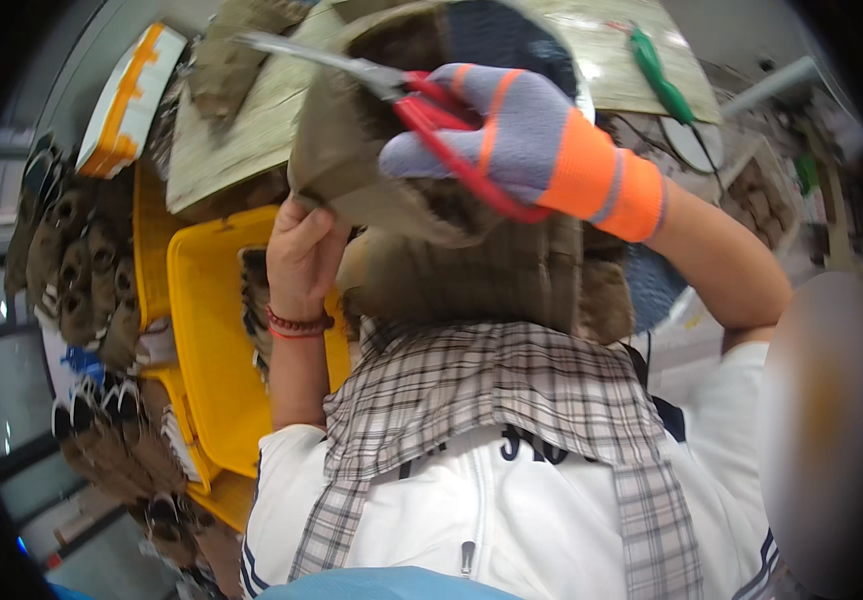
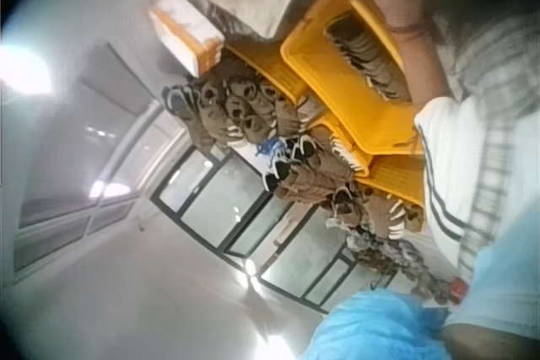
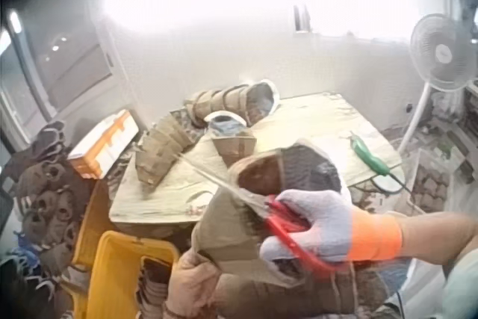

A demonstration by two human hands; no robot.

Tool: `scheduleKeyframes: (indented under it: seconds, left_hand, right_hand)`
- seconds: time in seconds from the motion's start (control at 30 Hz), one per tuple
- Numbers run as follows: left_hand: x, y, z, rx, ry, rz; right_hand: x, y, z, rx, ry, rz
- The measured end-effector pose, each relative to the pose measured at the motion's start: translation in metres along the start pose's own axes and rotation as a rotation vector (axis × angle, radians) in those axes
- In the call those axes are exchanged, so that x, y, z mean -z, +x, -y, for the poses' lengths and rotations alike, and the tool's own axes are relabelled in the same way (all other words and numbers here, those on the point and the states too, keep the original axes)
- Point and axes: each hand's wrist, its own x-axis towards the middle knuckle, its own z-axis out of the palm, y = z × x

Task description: The person trims the interior lining of several beige boots using scissors and a green electric trimmer. They handle the boots one at a time, cutting away excess material from the inside and occasionally using the electric tool to smooth the edges before placing the boots back on the table.

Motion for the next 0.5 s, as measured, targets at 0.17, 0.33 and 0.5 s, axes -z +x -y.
scheduleKeyframes:
  seconds: [0.17,0.33,0.5]
  left_hand:
    - [-0.083,0.066,0.019,0.099,0.317,0.264]
    - [-0.12,0.061,0.06,-0.311,0.898,0.552]
    - [-0.099,0.048,0.098,-0.526,1.451,0.961]
  right_hand:
    - [0.061,-0.056,0.008,0.6,-0.591,-0.126]
    - [0.073,-0.136,0.042,-0.114,0.109,-0.396]
    - [0.067,-0.197,-0.057,-0.394,0.636,-0.648]
